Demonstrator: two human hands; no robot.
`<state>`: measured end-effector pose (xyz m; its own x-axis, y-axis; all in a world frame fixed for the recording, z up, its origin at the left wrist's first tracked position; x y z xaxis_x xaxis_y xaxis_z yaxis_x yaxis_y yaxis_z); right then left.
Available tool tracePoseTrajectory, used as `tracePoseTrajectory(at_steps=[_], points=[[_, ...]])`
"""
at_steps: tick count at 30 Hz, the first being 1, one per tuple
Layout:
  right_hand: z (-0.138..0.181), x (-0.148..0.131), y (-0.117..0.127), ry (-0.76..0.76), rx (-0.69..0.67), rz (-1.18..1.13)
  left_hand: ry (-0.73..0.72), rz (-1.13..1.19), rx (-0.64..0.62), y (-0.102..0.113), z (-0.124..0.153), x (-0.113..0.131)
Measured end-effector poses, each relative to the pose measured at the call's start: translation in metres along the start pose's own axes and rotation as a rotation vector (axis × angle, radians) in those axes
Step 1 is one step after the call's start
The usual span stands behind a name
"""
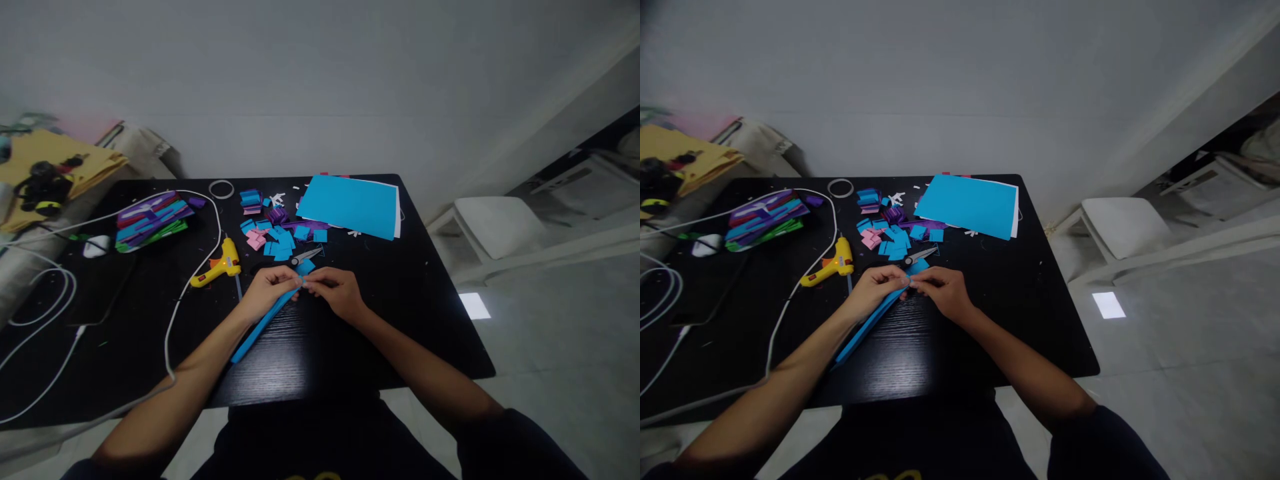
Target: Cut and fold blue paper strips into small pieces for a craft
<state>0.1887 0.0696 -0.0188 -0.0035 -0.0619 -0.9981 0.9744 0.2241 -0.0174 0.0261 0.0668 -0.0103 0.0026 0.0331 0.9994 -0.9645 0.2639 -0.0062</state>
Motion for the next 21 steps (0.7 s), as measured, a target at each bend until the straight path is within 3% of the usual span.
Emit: tracePoseTrajectory(at_steps=[4,8,21], points=[[-0.0011,0.0033,-0.0004,-0.081,0.013,-0.024,-0.05,-0.005,0.061,0.001,0.0002,0.0034],[-0.0021,0.0043,-0.0059,-0.125,-0.069,-0.095,-0.077,-0.001,0.111,0.0011,0.0013,0.0069],[-0.004,0.0046,-0.0067,-0.145,-0.085,-0.069,-0.088,-0.062,0.049,-0.0025,0.004,0.0041]])
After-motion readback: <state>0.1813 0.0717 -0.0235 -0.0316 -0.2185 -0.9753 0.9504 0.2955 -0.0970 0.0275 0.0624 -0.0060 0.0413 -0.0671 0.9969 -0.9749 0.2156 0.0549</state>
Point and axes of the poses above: each hand's wrist, its own z-axis away from the middle knuckle, its own y-axis out of the back of the hand, x = y × z, the point moved 6 cm from there along -z, towards the middle knuckle, and after that the axes turned 10 degrees about -y, right-handed, at the moved point
